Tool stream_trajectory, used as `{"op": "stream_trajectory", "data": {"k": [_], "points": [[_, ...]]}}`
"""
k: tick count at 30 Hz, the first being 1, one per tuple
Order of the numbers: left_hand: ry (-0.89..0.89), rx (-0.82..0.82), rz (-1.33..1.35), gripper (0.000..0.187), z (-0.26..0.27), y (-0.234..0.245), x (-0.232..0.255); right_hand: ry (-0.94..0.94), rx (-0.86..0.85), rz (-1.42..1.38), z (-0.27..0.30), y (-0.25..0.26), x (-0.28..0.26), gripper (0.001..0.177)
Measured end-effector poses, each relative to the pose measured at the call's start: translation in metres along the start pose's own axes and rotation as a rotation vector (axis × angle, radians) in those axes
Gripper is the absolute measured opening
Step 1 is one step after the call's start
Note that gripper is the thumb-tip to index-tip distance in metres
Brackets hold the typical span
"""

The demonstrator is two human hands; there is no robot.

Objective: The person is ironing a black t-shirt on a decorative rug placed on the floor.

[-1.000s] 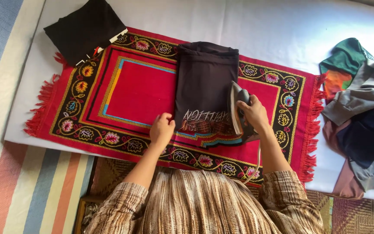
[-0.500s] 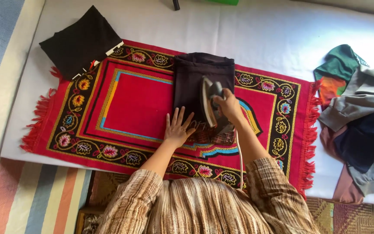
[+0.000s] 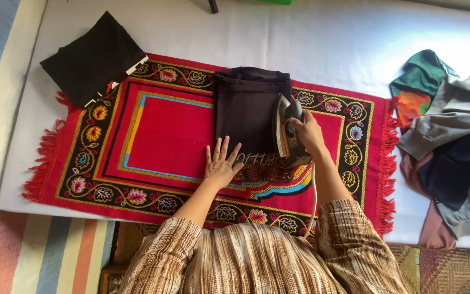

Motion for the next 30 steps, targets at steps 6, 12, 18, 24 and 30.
{"op": "stream_trajectory", "data": {"k": [6, 12, 18, 24, 30], "points": [[0.007, 0.005, 0.005, 0.075, 0.000, 0.001, 0.000, -0.011, 0.039, -0.037, 0.020, 0.009, 0.012, 0.048], [0.000, 0.028, 0.025, 0.075, -0.001, -0.002, -0.002, -0.083, 0.046, -0.169, 0.024, 0.024, 0.039, 0.047], [-0.001, 0.013, 0.032, 0.075, 0.000, 0.004, 0.002, -0.142, 0.082, -0.124, 0.036, 0.064, 0.070, 0.031], [0.010, -0.018, 0.039, 0.075, 0.000, 0.008, 0.002, 0.013, 0.330, -0.273, -0.010, 0.120, 0.180, 0.024], [0.005, -0.021, 0.029, 0.075, -0.002, 0.005, 0.001, 0.268, 0.568, -0.567, -0.002, 0.163, 0.168, 0.032]]}}
Point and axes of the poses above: each hand's wrist, its own z-axis away from the middle knuckle, its own y-axis out of the back of the hand, x = y × z, the point moved 2 cm from there along -z, towards the middle knuckle, and after that the axes turned 1 degree about y, right-handed, at the moved point
